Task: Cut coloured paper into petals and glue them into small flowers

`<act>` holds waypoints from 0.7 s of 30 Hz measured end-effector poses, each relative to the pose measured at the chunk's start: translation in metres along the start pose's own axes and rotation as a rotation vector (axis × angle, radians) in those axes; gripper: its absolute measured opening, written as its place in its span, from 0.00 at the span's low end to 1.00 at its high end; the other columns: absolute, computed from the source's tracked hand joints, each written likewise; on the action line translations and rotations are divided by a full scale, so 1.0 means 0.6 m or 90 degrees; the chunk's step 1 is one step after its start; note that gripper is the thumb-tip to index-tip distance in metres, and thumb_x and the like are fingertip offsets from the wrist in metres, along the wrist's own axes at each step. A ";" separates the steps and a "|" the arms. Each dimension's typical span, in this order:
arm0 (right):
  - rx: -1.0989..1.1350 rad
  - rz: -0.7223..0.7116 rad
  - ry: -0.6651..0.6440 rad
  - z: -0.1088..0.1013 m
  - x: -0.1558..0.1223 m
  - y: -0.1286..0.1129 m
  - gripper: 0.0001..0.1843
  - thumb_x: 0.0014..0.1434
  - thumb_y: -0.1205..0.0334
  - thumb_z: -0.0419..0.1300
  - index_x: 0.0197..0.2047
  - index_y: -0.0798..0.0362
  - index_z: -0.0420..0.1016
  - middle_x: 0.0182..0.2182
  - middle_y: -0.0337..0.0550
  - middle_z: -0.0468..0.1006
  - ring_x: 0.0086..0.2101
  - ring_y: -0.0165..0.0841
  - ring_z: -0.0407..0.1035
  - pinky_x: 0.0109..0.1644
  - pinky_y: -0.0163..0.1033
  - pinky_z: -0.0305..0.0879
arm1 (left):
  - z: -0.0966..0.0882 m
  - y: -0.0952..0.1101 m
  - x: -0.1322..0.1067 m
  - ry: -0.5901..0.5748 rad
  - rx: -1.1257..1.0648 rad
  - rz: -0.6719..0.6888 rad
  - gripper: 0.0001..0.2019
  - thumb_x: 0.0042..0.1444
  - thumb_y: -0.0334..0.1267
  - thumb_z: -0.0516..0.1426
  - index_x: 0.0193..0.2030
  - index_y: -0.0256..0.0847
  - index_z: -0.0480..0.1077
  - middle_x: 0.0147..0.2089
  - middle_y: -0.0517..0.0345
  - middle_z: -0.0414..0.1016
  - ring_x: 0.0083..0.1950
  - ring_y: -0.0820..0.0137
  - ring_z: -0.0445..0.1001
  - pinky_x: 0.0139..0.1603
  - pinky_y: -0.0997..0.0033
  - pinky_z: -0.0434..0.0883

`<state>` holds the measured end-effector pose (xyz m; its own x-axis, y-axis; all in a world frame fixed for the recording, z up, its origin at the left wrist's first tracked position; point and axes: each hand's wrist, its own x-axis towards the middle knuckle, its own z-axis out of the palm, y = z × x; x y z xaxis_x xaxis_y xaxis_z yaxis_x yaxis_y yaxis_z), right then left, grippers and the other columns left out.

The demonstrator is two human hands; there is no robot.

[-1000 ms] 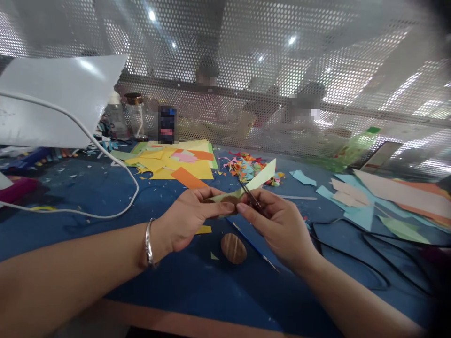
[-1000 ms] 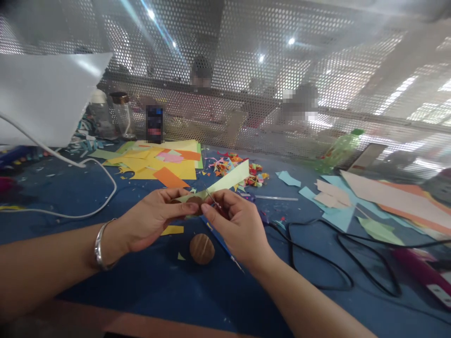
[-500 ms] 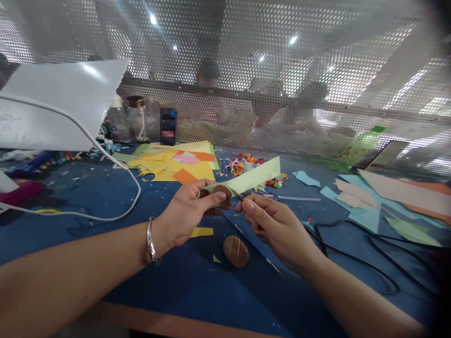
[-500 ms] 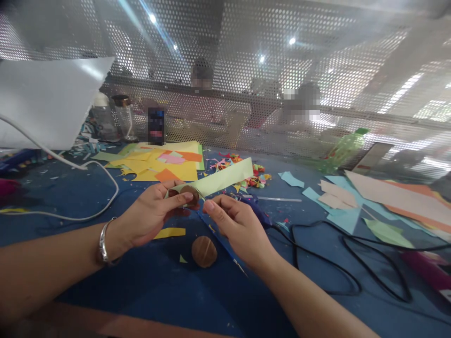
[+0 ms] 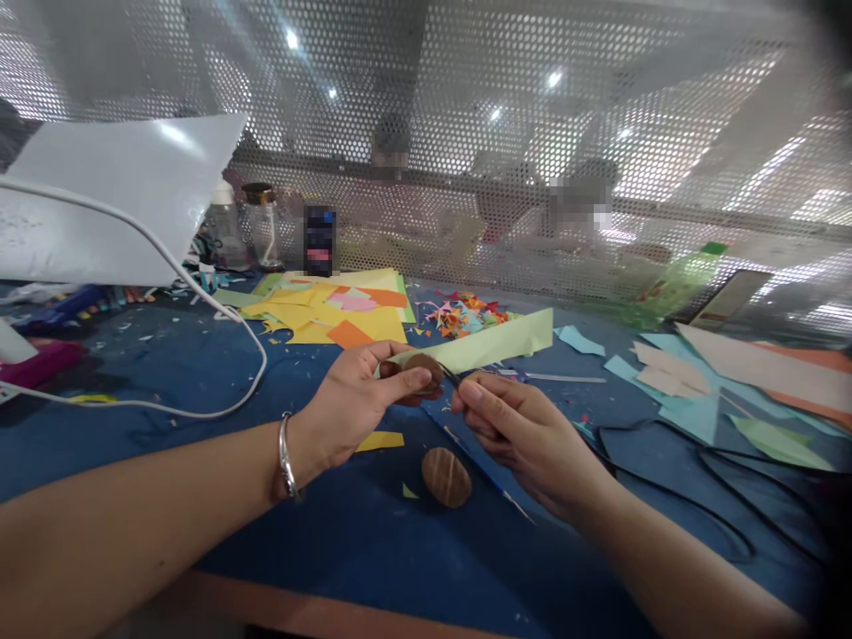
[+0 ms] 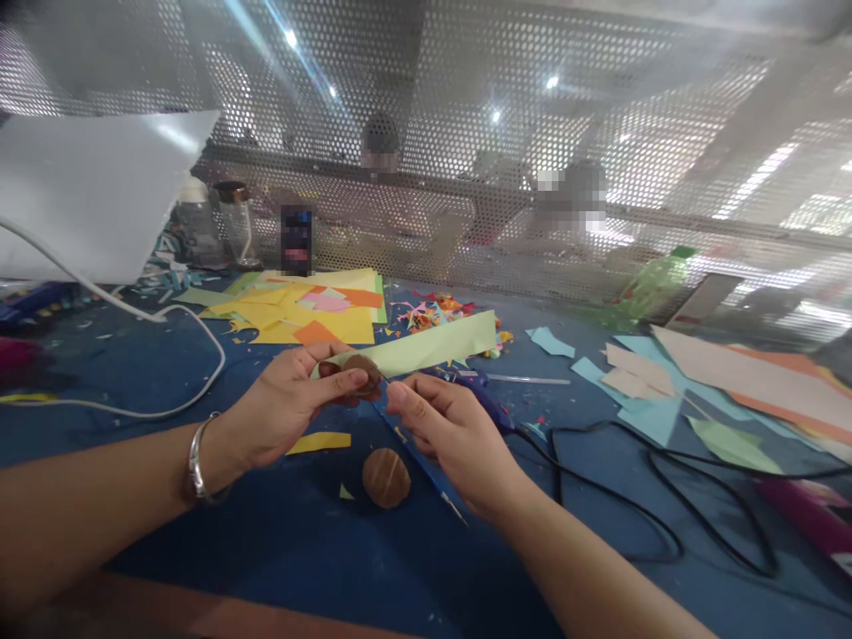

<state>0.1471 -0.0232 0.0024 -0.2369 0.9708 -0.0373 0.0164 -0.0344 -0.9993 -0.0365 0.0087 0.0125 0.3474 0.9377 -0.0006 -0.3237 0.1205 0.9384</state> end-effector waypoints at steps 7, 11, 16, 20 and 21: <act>0.020 0.009 0.000 0.002 0.000 -0.002 0.26 0.55 0.38 0.64 0.32 0.56 0.71 0.18 0.27 0.51 0.17 0.19 0.40 0.18 0.31 0.33 | -0.004 -0.001 -0.003 -0.047 0.056 -0.012 0.06 0.50 0.33 0.67 0.34 0.34 0.76 0.31 0.58 0.79 0.33 0.75 0.75 0.38 0.74 0.70; 0.020 0.002 -0.002 0.002 0.000 0.000 0.25 0.55 0.39 0.64 0.31 0.56 0.70 0.18 0.26 0.50 0.17 0.19 0.39 0.18 0.30 0.33 | -0.006 -0.002 -0.003 -0.077 0.056 -0.018 0.07 0.51 0.34 0.67 0.36 0.35 0.77 0.33 0.56 0.80 0.35 0.74 0.76 0.38 0.75 0.70; 0.014 -0.014 -0.001 0.000 0.002 0.004 0.23 0.57 0.42 0.64 0.31 0.56 0.71 0.19 0.27 0.50 0.19 0.20 0.39 0.19 0.31 0.34 | -0.004 -0.001 -0.005 -0.065 0.050 -0.036 0.07 0.50 0.32 0.67 0.36 0.34 0.77 0.33 0.56 0.80 0.35 0.74 0.77 0.38 0.75 0.70; 0.002 -0.021 0.006 -0.001 0.003 0.004 0.22 0.57 0.42 0.64 0.32 0.56 0.71 0.20 0.28 0.51 0.20 0.21 0.39 0.19 0.31 0.35 | -0.001 -0.001 -0.007 -0.055 0.051 -0.048 0.07 0.51 0.31 0.66 0.37 0.33 0.76 0.33 0.55 0.80 0.34 0.74 0.77 0.37 0.76 0.70; -0.003 -0.022 0.009 -0.001 0.003 0.004 0.22 0.57 0.42 0.64 0.31 0.56 0.70 0.20 0.28 0.51 0.20 0.21 0.40 0.19 0.31 0.35 | -0.001 -0.001 -0.007 -0.055 0.053 -0.050 0.07 0.51 0.31 0.66 0.37 0.32 0.76 0.33 0.55 0.80 0.34 0.74 0.77 0.37 0.76 0.70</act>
<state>0.1472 -0.0217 -0.0002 -0.2232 0.9748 -0.0032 0.0138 -0.0001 -0.9999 -0.0383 0.0048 0.0118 0.4444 0.8945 -0.0484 -0.2203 0.1615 0.9620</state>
